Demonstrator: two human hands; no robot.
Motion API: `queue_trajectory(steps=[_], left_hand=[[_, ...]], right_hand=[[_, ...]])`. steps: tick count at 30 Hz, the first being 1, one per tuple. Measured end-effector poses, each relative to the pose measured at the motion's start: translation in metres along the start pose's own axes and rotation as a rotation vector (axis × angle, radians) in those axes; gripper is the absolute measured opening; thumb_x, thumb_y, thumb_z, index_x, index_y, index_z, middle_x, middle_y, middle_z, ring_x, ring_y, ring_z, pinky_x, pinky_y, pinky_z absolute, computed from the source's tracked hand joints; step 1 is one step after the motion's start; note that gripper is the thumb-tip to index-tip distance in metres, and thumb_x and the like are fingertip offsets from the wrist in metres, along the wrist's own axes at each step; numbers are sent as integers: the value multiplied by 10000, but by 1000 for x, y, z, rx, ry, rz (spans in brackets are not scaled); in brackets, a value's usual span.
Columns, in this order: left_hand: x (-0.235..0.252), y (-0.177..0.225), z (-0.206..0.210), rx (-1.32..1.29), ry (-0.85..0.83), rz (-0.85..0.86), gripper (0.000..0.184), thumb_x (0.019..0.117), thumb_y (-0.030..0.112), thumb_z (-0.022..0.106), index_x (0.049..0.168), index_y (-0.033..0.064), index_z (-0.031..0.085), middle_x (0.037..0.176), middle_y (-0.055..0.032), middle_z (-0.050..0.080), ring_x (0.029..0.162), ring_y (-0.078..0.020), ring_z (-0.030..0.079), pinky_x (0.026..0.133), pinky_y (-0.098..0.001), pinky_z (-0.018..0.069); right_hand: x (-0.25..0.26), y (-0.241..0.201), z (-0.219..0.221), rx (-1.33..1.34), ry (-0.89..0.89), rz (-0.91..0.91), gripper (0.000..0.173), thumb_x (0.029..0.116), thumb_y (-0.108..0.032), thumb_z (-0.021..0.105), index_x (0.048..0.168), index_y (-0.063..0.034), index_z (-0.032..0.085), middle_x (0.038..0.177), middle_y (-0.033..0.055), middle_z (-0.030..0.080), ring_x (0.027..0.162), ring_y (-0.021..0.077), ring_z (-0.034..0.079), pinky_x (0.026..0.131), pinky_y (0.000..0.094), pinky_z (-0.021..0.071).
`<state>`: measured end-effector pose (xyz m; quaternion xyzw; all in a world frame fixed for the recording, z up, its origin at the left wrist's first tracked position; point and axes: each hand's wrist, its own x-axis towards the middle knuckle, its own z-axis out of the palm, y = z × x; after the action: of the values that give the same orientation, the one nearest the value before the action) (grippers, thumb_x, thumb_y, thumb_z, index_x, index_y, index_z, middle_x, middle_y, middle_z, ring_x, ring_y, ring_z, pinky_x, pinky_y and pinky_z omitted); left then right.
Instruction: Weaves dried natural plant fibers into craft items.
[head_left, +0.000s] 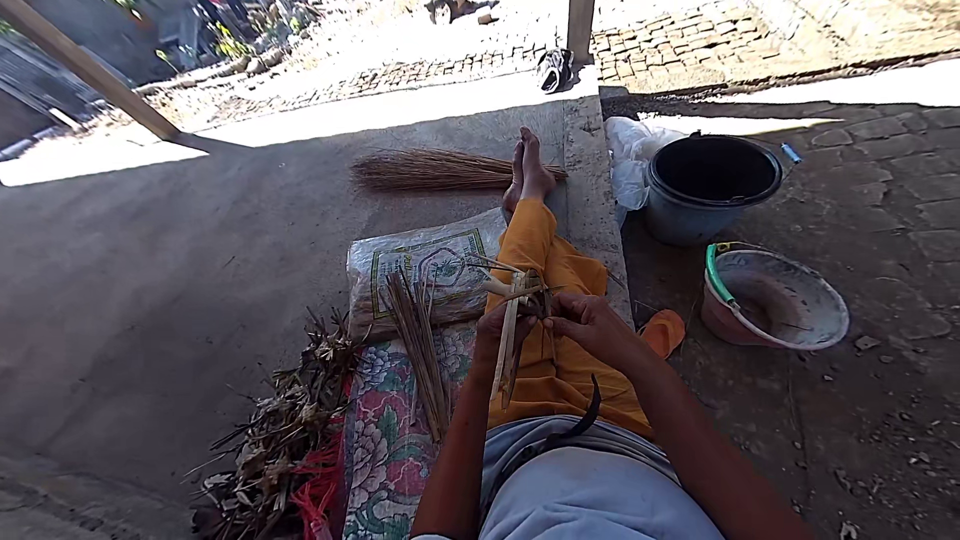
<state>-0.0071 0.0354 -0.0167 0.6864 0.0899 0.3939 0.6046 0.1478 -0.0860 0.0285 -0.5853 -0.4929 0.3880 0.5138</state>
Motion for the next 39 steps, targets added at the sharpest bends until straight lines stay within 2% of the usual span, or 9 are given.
queue_trajectory(steps=[7, 11, 13, 18, 20, 23, 29, 35, 39], left_hand=[[0, -1, -6, -21, -40, -1, 123, 880, -33, 697, 992, -5, 739, 989, -10, 736, 924, -50, 684, 861, -266, 575], [-2, 2, 0, -98, 84, -70, 146, 864, -57, 677, 958, 45, 722, 885, 51, 738, 829, -21, 682, 790, -240, 572], [-3, 2, 1, -199, 149, -85, 144, 868, -40, 698, 961, 62, 739, 882, 26, 748, 832, -56, 700, 816, -275, 585], [-2, 5, 0, -284, 149, -114, 156, 870, -37, 694, 998, 45, 728, 904, -8, 754, 845, -92, 717, 837, -304, 597], [-2, 6, 0, -251, 107, -103, 165, 874, -39, 692, 1009, 47, 730, 925, 0, 756, 866, -83, 714, 850, -300, 592], [-2, 7, 1, -217, 70, -88, 189, 843, -64, 707, 969, 74, 737, 912, 33, 757, 855, -43, 704, 815, -258, 584], [-3, 7, 3, -243, 22, -82, 214, 832, -66, 722, 984, 81, 753, 943, 32, 762, 871, -39, 706, 823, -246, 583], [-3, 8, 3, -227, 21, -98, 218, 837, -87, 699, 983, 69, 739, 936, 32, 758, 871, -42, 706, 820, -251, 584], [-3, 5, 6, -196, 79, -86, 202, 857, -96, 690, 999, 40, 739, 945, 3, 758, 888, -68, 709, 843, -280, 588]], right_hand=[[0, -2, 0, -26, -51, -2, 120, 1014, -133, 598, 958, -31, 628, 820, -10, 613, 730, 15, 582, 710, 177, 494], [-3, -5, 2, 32, -33, 8, 116, 967, -103, 654, 1044, -22, 622, 830, -6, 638, 724, 25, 609, 703, 184, 518], [-4, -5, 2, 39, -38, 35, 179, 944, -87, 694, 1079, -15, 601, 838, 2, 652, 716, 29, 627, 699, 188, 537], [-5, -2, -4, -14, -156, 23, 131, 977, -162, 667, 887, -67, 660, 720, -79, 577, 649, -29, 527, 632, 151, 441], [-6, -5, -5, 77, -80, 4, 110, 973, -138, 668, 885, -71, 673, 739, -76, 612, 680, -14, 568, 672, 159, 481], [-7, -14, -4, 253, 151, -29, 58, 960, -26, 650, 930, -39, 698, 796, 2, 699, 724, 75, 667, 744, 228, 581], [-5, -20, -7, 297, 312, -61, 87, 964, 16, 630, 968, -37, 698, 797, 17, 696, 718, 85, 673, 732, 230, 591], [-5, -13, -7, 239, 141, -24, 63, 946, -12, 666, 916, -39, 714, 767, -9, 686, 697, 53, 632, 711, 202, 547], [-5, -9, 0, 102, 51, 7, 53, 955, -112, 702, 979, -66, 715, 817, -53, 683, 745, -7, 611, 729, 165, 509]])
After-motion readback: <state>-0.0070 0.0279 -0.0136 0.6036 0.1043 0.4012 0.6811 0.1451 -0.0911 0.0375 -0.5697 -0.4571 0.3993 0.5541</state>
